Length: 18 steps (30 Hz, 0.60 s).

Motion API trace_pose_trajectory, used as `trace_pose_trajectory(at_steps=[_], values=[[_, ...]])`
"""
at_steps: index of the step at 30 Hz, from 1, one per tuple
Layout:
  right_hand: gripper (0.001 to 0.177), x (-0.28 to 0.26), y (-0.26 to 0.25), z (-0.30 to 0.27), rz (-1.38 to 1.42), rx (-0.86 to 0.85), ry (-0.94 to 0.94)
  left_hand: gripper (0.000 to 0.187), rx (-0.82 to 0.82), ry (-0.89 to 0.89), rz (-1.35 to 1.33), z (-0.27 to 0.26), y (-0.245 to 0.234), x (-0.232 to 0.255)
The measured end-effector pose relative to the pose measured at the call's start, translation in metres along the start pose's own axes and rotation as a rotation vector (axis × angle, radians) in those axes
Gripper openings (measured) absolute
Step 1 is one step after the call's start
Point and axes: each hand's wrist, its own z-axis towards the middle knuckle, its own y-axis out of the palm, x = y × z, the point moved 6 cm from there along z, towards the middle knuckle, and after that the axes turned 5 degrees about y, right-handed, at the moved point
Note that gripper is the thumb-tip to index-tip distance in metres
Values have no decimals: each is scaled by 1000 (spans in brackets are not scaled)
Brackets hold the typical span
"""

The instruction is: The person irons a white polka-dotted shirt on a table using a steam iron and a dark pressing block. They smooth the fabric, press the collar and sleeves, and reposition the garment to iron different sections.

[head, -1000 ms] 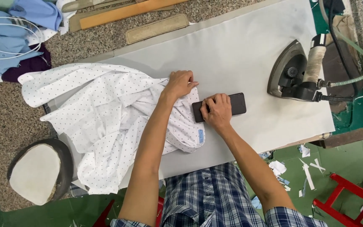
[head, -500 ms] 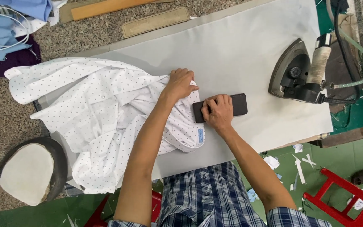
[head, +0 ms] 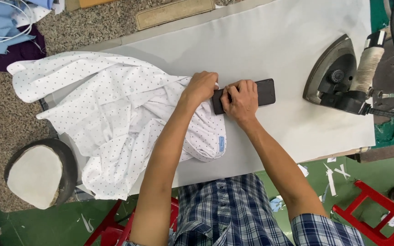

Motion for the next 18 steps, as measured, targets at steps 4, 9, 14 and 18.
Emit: trace_pose_trajectory(at_steps=[4, 9, 14, 18], values=[[16, 0, 0, -10, -7, 17, 4, 9, 79, 75, 149, -5, 10, 4], [19, -14, -25, -43, 10, 21, 6, 16, 346, 417, 489, -54, 7, 49], [12, -10, -77, -125, -15, -18, 85, 14, 834, 799, 613, -201, 31, 90], [5, 21, -113, -178, -134, 23, 300, 19, 1129, 705, 606, -281, 76, 65]])
